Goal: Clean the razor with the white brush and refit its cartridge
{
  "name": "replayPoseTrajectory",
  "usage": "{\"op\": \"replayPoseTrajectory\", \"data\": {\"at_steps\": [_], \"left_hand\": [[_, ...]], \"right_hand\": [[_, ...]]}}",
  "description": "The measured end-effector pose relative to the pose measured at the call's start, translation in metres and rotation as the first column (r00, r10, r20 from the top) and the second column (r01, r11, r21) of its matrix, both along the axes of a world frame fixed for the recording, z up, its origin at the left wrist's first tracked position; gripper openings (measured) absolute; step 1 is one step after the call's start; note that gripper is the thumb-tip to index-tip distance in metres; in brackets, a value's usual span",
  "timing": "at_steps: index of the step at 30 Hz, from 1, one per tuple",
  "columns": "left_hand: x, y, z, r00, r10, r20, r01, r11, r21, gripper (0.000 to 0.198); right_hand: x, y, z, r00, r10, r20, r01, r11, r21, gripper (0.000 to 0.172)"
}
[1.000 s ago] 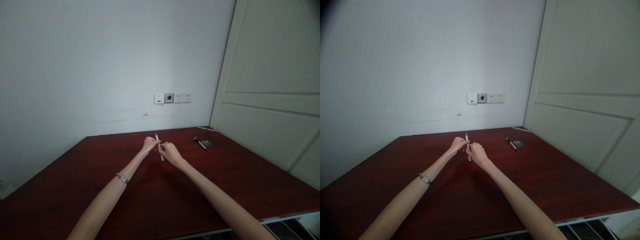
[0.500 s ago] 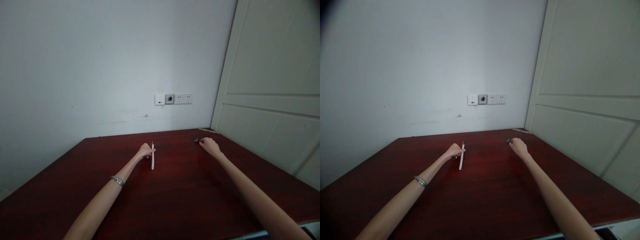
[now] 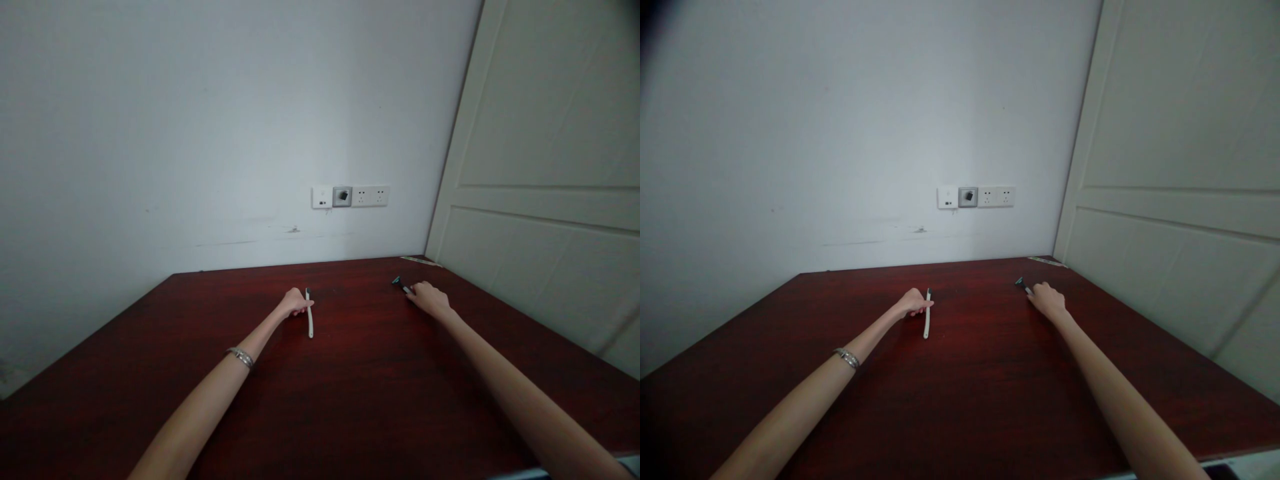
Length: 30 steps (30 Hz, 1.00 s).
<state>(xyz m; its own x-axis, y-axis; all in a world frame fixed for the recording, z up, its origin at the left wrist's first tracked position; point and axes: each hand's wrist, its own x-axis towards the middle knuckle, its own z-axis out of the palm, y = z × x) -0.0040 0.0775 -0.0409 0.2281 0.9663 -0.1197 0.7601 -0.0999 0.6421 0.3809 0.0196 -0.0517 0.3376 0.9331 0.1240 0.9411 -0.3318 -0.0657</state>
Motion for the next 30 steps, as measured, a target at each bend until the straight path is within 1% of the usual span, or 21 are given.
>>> {"op": "replayPoseTrajectory", "data": {"at_steps": [3,7,13,17,20,22,25,28,30], "left_hand": [[0.0,0.002,-0.002,1.0,-0.008,-0.001,0.008,1.0,-0.003,0.038],[0.001,0.003,-0.001,1.0,-0.006,-0.025,0.006,1.0,0.003,0.038],[0.004,0.006,-0.002,0.999,0.011,-0.038,-0.011,1.0,-0.004,0.032],[0.005,0.006,-0.002,0.997,-0.002,-0.074,0.004,1.0,0.024,0.032],[0.004,0.003,0.002,0.995,-0.009,-0.101,0.014,0.999,0.046,0.033],[0.002,-0.001,0.007,0.996,-0.013,-0.092,0.017,0.999,0.049,0.033],[-0.003,-0.007,0.013,0.999,-0.007,-0.032,0.009,0.998,0.063,0.034],[-0.004,-0.01,0.017,0.996,-0.021,0.091,0.01,0.993,0.121,0.033],[-0.001,-0.011,0.019,0.978,-0.053,0.203,0.016,0.983,0.182,0.032]], "right_hand": [[0.001,0.001,-0.002,1.0,-0.005,-0.006,0.005,1.0,-0.004,0.037],[0.0,0.002,-0.003,1.0,-0.004,-0.03,0.004,1.0,-0.007,0.032],[-0.002,0.002,-0.003,0.999,0.007,-0.053,-0.007,1.0,-0.001,0.028],[-0.005,0.002,-0.004,0.998,0.012,-0.057,-0.011,1.0,0.026,0.028],[-0.01,0.002,-0.005,0.99,0.06,-0.129,-0.05,0.995,0.086,0.028],[-0.018,0.004,-0.003,0.964,0.138,-0.229,-0.102,0.982,0.162,0.028],[-0.041,0.007,0.003,0.89,0.241,-0.387,-0.135,0.95,0.282,0.031],[-0.077,0.008,0.013,0.786,0.328,-0.523,-0.143,0.921,0.363,0.037],[-0.105,0.005,0.02,0.721,0.411,-0.558,-0.161,0.883,0.442,0.038]]}}
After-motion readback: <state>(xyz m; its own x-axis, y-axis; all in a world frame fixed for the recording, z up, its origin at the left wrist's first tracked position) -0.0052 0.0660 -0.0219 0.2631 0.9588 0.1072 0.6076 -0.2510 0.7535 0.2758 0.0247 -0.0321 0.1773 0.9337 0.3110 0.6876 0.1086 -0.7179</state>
